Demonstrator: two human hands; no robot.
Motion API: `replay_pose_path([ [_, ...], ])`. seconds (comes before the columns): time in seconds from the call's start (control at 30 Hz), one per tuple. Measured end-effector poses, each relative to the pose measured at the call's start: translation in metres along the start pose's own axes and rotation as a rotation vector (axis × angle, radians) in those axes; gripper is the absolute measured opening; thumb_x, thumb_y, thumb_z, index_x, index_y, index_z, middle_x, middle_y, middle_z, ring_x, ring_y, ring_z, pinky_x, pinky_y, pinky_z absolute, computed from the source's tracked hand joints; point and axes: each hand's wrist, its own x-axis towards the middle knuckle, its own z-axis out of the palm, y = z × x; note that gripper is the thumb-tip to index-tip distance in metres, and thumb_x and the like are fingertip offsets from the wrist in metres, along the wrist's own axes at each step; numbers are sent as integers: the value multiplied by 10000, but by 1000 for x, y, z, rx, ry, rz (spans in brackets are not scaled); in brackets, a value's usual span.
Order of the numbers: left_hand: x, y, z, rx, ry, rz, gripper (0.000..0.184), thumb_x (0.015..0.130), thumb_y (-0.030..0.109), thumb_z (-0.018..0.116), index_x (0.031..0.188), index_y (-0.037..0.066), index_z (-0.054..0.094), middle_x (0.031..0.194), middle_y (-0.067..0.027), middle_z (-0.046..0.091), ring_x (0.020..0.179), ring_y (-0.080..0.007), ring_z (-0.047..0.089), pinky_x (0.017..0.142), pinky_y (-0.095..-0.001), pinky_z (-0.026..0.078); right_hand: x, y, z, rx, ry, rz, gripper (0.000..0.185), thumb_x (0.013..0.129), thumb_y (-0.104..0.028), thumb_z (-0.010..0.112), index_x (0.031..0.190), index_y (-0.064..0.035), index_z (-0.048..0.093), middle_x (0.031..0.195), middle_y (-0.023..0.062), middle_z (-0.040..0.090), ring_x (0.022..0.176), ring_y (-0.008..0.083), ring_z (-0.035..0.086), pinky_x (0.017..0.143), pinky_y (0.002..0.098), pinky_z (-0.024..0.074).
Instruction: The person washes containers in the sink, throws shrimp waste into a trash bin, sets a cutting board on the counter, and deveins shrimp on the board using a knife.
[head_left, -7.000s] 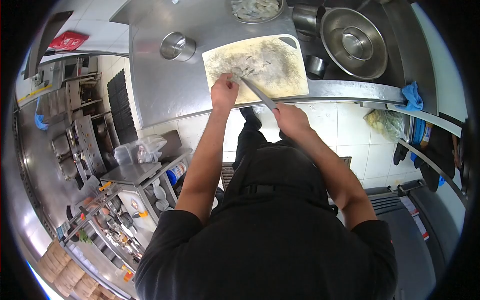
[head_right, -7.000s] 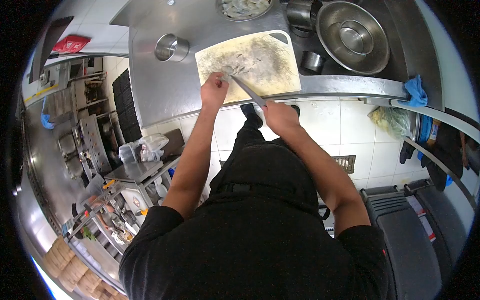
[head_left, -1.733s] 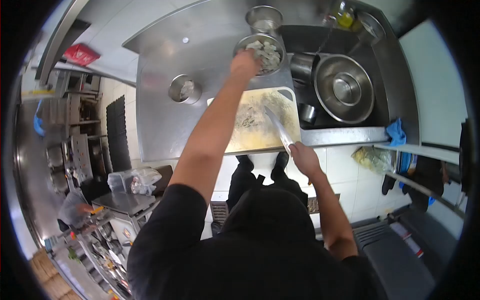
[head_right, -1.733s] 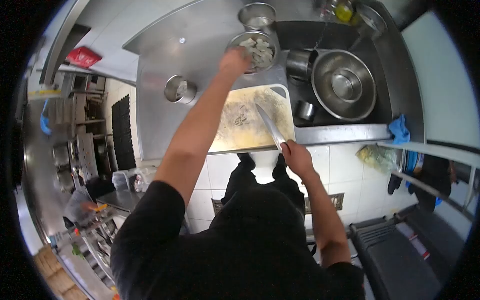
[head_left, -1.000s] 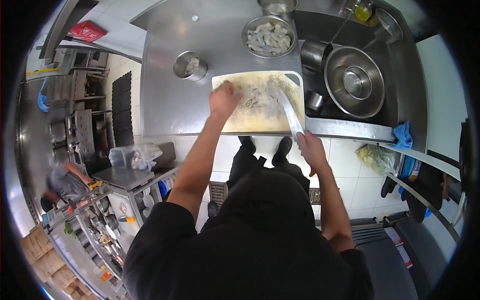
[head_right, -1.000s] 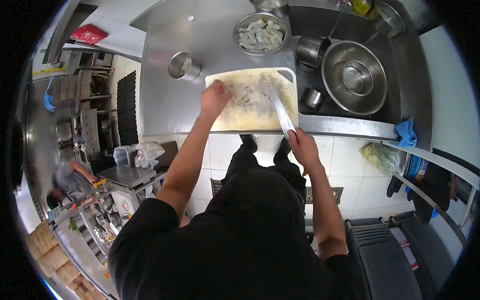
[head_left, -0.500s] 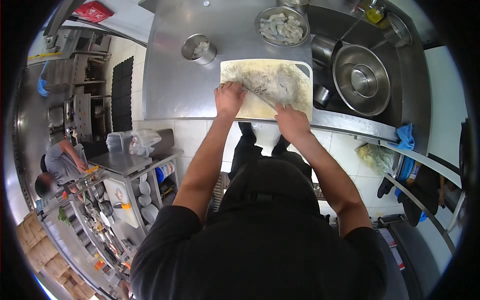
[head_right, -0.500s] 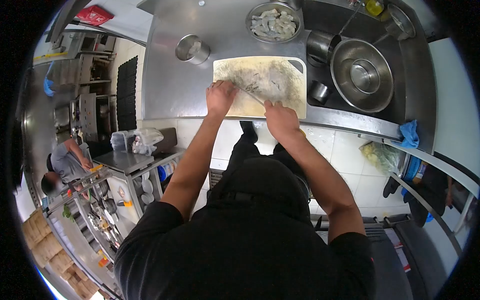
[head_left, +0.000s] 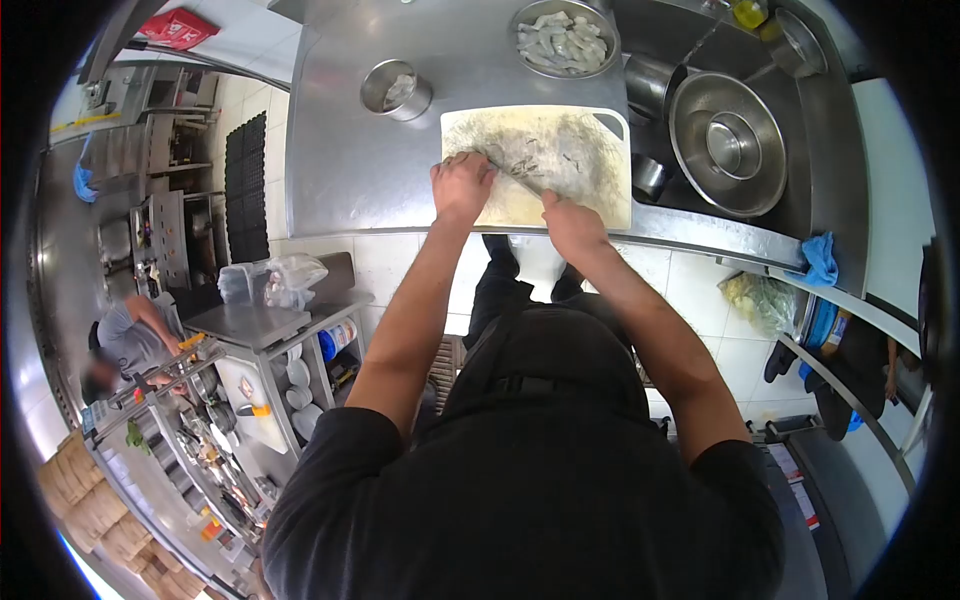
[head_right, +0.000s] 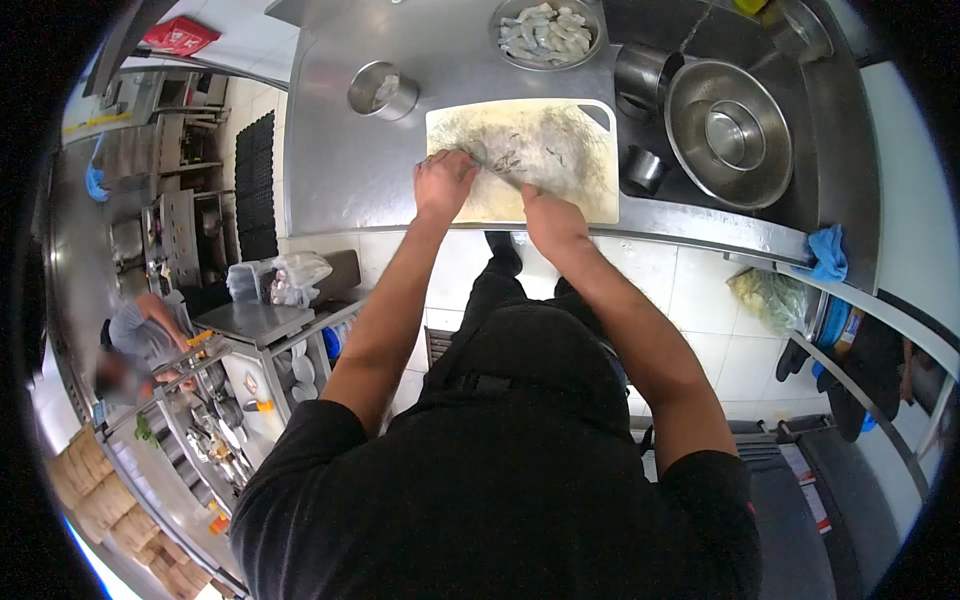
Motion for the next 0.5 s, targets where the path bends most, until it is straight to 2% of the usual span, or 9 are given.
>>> replay_pose_path([
  [0.03,0,1,0,20,-1,-16,214,863,292,799,980,127,727,968,-37,749,981,-264,694,916,-464,449,-6,5,-4,8,1,10,236,1039,-233,526,1167,-36,545,1030,223,710,930,413,717,800,527,570],
  [0.13,2,7,4,-28,-69,-238,226,877,295,792,992,117,712,918,-61,759,906,-282,719,892,-456,494,-29,29,-4,19,53,28,250,1043,-241,506,1185,-47,577,1008,218,724,942,405,722,815,531,569],
  [0.23,-5,9,3,-198,-74,-288,213,892,261,775,1019,107,702,900,-88,769,849,-298,738,831,-432,554,-45,34,-17,75,48,88,305,1062,-298,478,1157,-52,632,992,215,732,955,406,720,834,534,559],
  [0.33,-12,9,3,-312,-2,-303,150,897,194,744,1008,100,711,927,-104,763,895,-322,734,813,-431,565,-43,29,-23,122,10,137,400,1079,-375,451,1089,-52,686,995,212,735,961,411,713,851,537,547],
  [0.43,-14,1,10,-345,12,-225,129,896,149,729,1019,111,740,921,-115,762,891,-318,737,817,-417,577,-19,24,-13,178,41,122,459,1076,-419,450,1016,-54,722,999,208,740,969,412,709,861,538,541],
  [0.5,-13,-1,13,-299,28,-210,140,877,151,753,1009,107,766,912,-107,769,859,-283,746,792,-384,583,-2,19,-9,219,50,95,473,1071,-433,456,999,-56,734,1003,206,742,974,414,707,865,537,539],
])
